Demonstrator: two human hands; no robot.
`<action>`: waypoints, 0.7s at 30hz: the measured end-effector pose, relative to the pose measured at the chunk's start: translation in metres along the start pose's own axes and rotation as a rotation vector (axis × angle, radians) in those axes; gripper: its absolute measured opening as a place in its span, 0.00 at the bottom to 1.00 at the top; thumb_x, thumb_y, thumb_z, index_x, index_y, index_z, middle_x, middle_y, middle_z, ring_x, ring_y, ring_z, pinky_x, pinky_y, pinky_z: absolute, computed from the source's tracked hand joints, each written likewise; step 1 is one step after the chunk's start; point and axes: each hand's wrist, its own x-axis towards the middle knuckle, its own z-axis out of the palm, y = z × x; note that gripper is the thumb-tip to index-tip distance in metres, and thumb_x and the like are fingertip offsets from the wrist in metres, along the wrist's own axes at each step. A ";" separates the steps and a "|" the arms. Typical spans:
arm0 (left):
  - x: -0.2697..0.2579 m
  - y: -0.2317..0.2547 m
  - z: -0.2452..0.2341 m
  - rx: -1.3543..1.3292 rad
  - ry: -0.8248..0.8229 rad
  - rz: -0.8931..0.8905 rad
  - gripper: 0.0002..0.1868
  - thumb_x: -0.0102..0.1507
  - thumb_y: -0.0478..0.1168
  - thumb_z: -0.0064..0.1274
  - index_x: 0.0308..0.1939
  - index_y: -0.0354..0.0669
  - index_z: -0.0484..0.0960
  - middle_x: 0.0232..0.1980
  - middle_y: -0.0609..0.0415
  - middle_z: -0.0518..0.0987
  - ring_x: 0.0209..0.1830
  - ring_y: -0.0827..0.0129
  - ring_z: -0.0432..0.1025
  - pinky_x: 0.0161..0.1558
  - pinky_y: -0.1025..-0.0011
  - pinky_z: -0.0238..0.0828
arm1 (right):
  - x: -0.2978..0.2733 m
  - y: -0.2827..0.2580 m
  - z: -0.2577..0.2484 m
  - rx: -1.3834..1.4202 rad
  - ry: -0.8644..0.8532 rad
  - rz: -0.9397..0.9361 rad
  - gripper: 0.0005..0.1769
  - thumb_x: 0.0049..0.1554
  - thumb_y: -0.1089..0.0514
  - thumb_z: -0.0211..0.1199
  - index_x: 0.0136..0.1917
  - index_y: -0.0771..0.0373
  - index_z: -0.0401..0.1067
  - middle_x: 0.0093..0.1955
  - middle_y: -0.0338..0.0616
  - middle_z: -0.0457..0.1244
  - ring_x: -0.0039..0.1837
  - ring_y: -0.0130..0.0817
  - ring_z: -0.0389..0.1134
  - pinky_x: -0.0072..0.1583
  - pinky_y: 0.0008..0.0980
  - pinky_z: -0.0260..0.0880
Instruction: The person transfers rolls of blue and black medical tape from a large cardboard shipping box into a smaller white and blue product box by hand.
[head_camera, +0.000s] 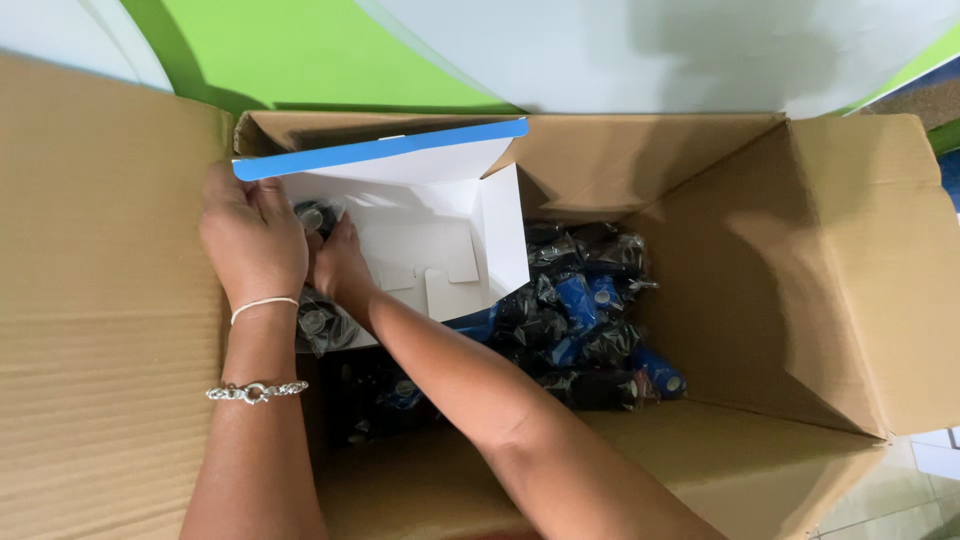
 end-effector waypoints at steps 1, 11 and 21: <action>0.000 0.003 -0.002 0.000 -0.002 0.000 0.09 0.75 0.42 0.50 0.46 0.41 0.76 0.38 0.39 0.79 0.44 0.35 0.75 0.43 0.43 0.72 | -0.021 -0.014 -0.020 0.000 0.001 0.002 0.42 0.65 0.59 0.38 0.81 0.76 0.20 0.85 0.65 0.29 0.86 0.55 0.26 0.83 0.43 0.36; 0.004 -0.001 -0.005 0.027 -0.074 0.151 0.08 0.79 0.35 0.48 0.45 0.37 0.71 0.36 0.46 0.77 0.32 0.47 0.71 0.36 0.54 0.64 | -0.126 -0.024 -0.252 -0.045 -0.681 -0.047 0.08 0.62 0.53 0.50 0.50 0.59 0.62 0.72 0.51 0.63 0.68 0.43 0.70 0.60 0.41 0.79; -0.002 -0.017 -0.011 0.042 -0.103 0.140 0.09 0.81 0.33 0.49 0.45 0.36 0.70 0.38 0.49 0.75 0.36 0.54 0.69 0.38 0.57 0.63 | -0.093 0.137 -0.251 -0.555 -0.383 0.269 0.43 0.57 0.55 0.62 0.81 0.53 0.49 0.83 0.46 0.49 0.78 0.45 0.56 0.72 0.41 0.60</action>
